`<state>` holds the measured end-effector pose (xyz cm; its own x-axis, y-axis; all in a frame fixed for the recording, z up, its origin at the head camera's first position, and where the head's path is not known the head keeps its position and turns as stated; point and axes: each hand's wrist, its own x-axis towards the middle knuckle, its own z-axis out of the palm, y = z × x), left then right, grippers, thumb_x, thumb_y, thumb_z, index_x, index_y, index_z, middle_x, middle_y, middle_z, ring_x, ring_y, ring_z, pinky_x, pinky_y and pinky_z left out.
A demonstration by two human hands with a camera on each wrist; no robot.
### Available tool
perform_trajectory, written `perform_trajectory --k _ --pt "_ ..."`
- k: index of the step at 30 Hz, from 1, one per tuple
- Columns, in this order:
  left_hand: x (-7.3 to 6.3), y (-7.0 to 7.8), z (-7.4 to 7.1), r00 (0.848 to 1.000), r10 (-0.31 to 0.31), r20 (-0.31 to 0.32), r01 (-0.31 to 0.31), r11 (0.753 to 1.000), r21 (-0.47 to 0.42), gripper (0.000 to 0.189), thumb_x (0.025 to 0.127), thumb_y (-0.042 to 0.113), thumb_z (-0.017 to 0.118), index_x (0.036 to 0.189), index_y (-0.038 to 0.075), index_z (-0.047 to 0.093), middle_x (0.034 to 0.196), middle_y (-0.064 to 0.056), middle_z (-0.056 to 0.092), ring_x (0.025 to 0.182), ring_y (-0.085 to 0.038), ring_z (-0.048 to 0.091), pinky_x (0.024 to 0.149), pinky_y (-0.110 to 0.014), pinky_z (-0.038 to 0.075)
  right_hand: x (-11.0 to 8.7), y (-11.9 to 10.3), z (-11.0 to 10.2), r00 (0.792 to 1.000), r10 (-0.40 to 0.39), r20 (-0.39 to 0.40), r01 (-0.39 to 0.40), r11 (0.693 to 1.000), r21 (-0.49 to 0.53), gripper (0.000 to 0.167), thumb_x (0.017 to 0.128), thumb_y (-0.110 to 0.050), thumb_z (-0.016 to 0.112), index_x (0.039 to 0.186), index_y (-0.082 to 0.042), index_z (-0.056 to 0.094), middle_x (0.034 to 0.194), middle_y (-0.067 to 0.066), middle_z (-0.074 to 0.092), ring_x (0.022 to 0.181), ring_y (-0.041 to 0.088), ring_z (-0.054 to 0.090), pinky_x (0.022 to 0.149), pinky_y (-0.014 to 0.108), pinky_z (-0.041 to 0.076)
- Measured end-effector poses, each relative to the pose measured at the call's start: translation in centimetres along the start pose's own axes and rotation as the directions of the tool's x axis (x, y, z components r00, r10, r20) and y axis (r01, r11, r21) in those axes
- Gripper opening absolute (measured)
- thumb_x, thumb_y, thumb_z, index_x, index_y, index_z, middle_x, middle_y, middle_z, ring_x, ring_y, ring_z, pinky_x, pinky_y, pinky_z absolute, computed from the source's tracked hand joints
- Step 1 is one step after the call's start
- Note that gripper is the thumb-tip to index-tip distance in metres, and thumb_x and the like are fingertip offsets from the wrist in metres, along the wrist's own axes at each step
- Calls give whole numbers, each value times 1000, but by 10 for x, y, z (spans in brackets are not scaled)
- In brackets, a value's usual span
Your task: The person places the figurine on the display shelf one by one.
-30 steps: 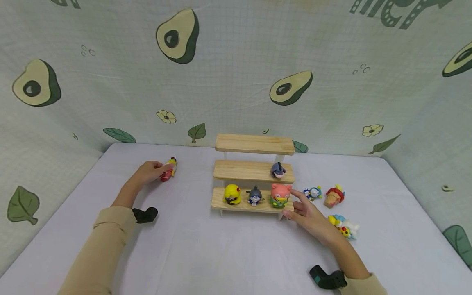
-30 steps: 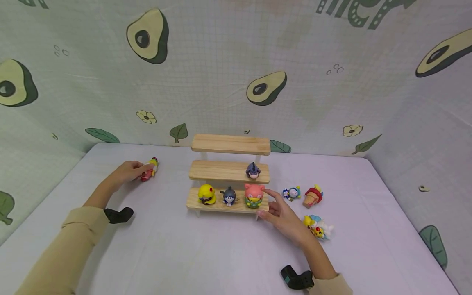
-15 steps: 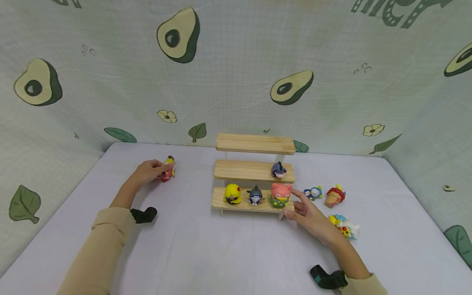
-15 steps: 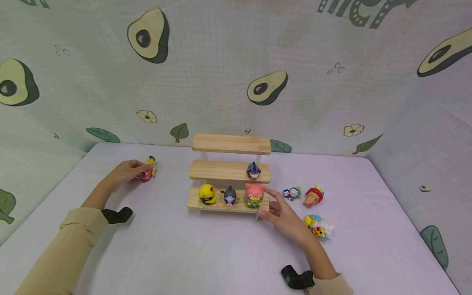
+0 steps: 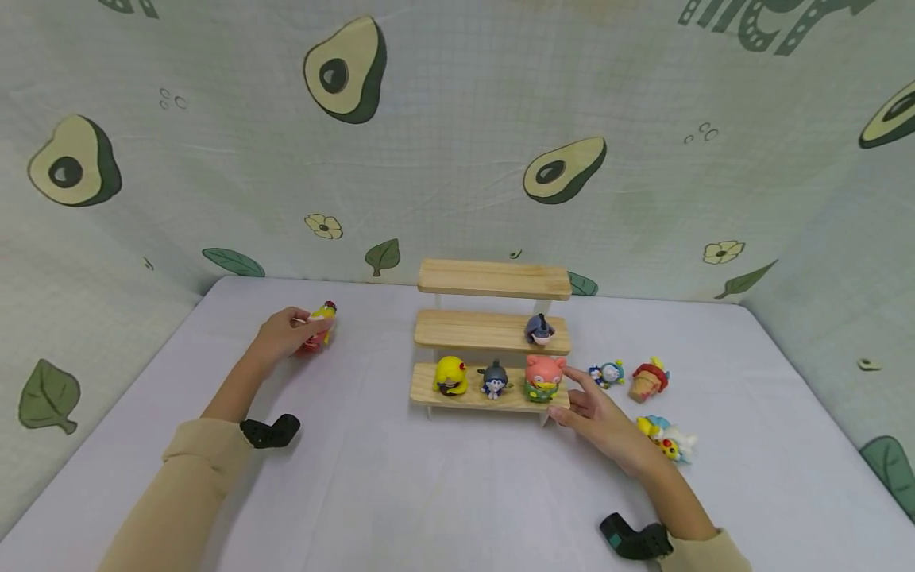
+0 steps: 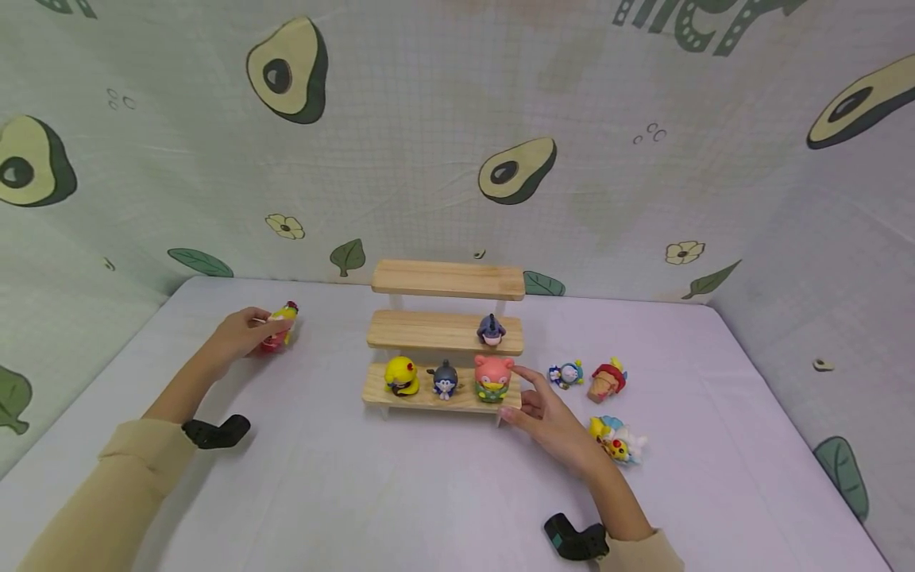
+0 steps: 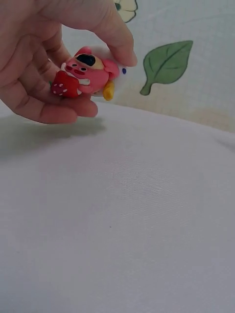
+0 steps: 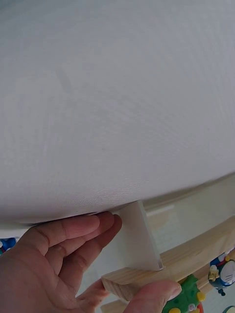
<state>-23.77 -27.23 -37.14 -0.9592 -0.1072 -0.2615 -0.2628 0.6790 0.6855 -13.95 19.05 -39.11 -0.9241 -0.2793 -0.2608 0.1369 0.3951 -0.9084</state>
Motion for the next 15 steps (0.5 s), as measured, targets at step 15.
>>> perform_trajectory --k 15 --pt "-31 28 3 983 184 -7 -184 979 -82 70 85 48 62 132 3 37 124 -20 45 99 -26 54 81 -28 52 0 1 1 1000 -19 -6 19 1000 -11 71 91 -28 59 146 -15 16 130 23 49 111 26 53 90 36 45"
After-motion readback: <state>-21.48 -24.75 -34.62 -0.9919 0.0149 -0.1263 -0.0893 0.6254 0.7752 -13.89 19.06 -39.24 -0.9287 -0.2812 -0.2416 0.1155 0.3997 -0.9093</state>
